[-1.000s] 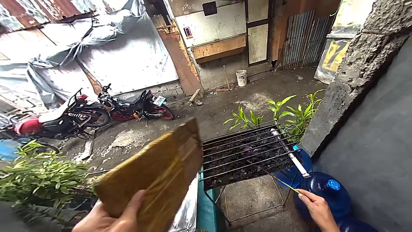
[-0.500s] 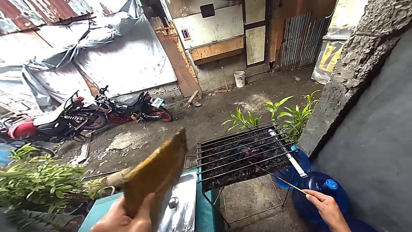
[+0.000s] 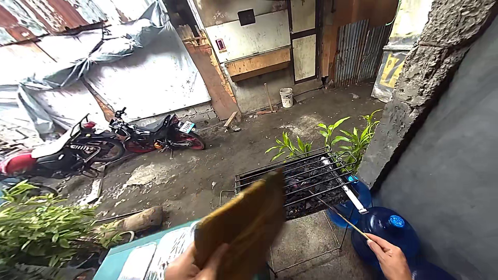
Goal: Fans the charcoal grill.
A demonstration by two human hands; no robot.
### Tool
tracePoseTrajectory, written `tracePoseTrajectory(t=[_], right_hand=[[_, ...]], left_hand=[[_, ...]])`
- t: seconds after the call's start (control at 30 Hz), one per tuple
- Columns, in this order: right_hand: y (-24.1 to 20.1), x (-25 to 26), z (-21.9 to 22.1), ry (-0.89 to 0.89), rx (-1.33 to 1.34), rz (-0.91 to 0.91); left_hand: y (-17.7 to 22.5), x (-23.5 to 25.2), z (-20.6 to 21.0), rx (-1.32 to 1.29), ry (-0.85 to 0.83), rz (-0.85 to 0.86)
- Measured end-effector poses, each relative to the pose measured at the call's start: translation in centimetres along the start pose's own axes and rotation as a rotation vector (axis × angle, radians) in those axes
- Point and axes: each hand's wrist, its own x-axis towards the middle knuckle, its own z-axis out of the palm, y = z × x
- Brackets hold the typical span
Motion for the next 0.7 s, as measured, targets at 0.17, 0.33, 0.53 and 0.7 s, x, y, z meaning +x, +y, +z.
tracePoseTrajectory(t=[0.17, 0.33, 0.53, 0.7], right_hand=[[-0.4, 0.0, 3.7, 0.013, 0.042, 0.011], [-1.0, -0.3, 4.7, -0.025, 0.091, 0.061], [-0.5, -0.9, 4.8, -0.031, 0.095, 0.058], [-1.5, -1.3, 5.2, -0.055, 0.096, 0.03]], left_hand=[[-1.5, 0.9, -0.7, -0.114, 0.067, -0.081], [-2.1, 1.1, -1.5, 0.067, 0.151, -0.014], [-2.0, 0.3, -1.2, -0.09, 0.093, -0.075], [-1.8, 0.7, -1.6, -0.176, 0.086, -0.085]])
